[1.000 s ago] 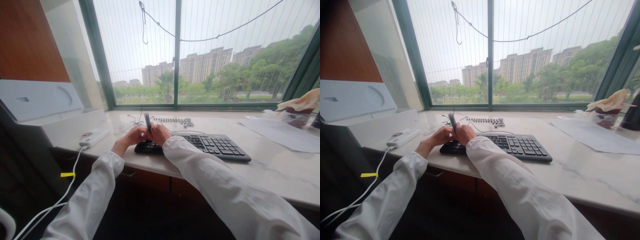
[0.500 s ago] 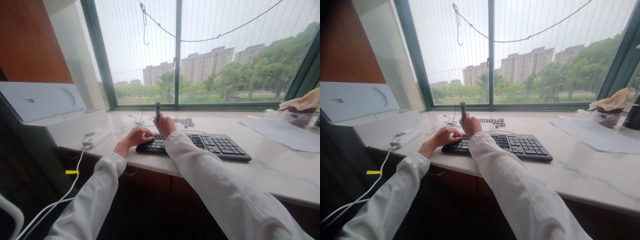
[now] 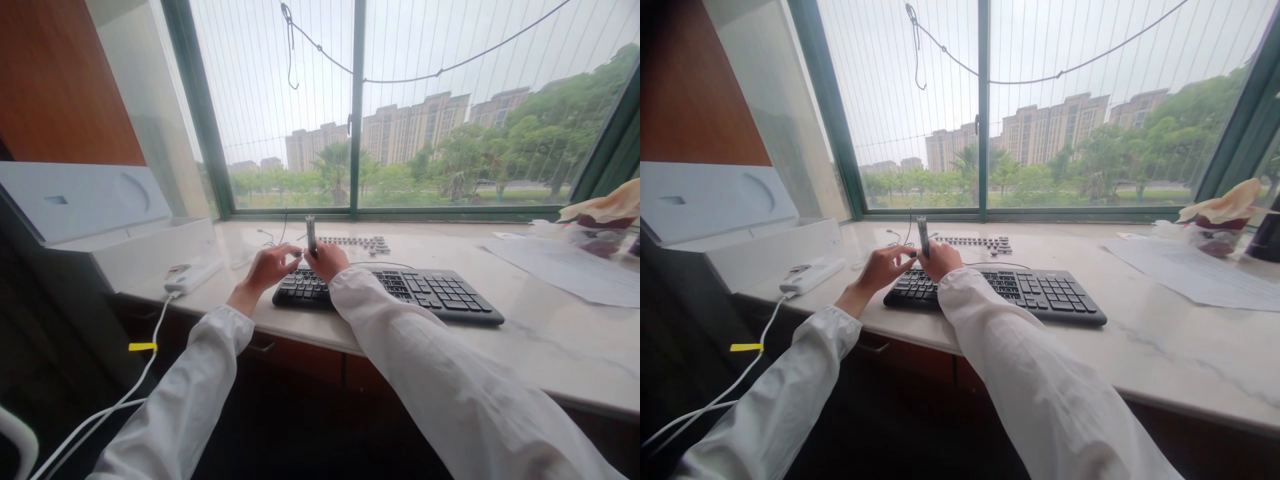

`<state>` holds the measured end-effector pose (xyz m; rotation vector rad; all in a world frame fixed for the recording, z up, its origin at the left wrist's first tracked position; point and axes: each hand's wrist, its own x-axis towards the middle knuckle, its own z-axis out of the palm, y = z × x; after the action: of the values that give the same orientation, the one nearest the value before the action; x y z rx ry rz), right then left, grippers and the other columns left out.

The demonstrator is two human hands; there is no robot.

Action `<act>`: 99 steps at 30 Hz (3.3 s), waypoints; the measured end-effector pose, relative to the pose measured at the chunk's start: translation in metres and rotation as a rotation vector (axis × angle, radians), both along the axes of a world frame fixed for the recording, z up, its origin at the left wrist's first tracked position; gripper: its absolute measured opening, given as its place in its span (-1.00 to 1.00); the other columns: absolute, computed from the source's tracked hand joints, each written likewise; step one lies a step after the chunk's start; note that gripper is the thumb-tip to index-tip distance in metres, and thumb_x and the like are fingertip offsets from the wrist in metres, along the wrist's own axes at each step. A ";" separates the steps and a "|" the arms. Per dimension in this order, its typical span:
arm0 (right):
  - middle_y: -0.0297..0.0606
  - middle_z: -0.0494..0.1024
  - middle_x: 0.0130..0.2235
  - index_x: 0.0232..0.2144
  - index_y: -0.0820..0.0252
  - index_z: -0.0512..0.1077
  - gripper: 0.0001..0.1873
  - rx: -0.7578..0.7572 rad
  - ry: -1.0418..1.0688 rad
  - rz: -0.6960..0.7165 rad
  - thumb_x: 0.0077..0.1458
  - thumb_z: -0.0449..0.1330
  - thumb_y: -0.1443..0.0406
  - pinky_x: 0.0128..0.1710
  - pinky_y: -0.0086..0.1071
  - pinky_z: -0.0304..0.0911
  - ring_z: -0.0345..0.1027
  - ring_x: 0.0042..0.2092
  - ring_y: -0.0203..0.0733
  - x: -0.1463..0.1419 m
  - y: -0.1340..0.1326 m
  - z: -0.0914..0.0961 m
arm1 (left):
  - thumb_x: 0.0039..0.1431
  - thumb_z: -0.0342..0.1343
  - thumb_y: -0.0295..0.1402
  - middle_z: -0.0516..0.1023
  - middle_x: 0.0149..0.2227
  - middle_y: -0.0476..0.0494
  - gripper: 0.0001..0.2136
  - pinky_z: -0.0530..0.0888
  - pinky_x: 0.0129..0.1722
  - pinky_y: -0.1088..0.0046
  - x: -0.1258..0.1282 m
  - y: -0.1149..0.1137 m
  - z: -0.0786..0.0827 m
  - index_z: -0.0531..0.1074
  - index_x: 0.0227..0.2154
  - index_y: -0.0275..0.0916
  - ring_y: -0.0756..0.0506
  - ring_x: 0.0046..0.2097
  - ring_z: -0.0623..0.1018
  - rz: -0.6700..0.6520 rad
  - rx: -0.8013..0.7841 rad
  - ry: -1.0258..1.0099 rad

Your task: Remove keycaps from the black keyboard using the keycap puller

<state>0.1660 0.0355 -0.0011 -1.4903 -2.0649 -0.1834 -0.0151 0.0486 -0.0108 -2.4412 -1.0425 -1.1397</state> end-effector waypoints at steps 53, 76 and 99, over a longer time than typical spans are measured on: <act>-0.04 0.57 -0.34 -0.26 0.23 0.37 -0.63 -0.011 0.032 -0.424 0.27 -0.14 0.15 -0.29 -0.24 0.22 0.47 -0.29 0.00 0.067 0.032 0.013 | 0.06 0.16 -0.23 0.59 -0.19 -0.25 -0.77 0.40 -0.16 0.40 0.097 0.235 0.013 0.59 -0.23 -0.10 -0.19 -0.15 0.53 0.355 -0.496 0.592; -0.06 0.56 -0.33 -0.26 0.23 0.37 -0.63 -0.030 0.019 -0.433 0.25 -0.15 0.14 -0.26 -0.21 0.21 0.47 -0.26 0.00 0.068 0.035 0.009 | -0.05 0.27 -0.26 0.58 -0.13 -0.11 -0.75 0.39 -0.10 0.48 0.097 0.237 0.013 0.58 -0.24 -0.04 -0.11 -0.12 0.53 0.387 -0.493 0.602; -0.07 0.57 -0.35 -0.28 0.23 0.38 -0.68 -0.020 0.032 -0.419 0.24 -0.10 0.18 -0.27 -0.25 0.23 0.47 -0.30 -0.04 0.067 0.036 0.009 | -0.04 0.26 -0.22 0.59 -0.14 -0.14 -0.76 0.38 -0.12 0.46 0.098 0.223 0.018 0.59 -0.25 -0.08 -0.13 -0.12 0.53 0.387 -0.490 0.603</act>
<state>0.2330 0.0712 0.0078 -1.9105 -1.7117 -0.2984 0.0829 0.2714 0.0070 -2.4860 -1.5972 -0.0039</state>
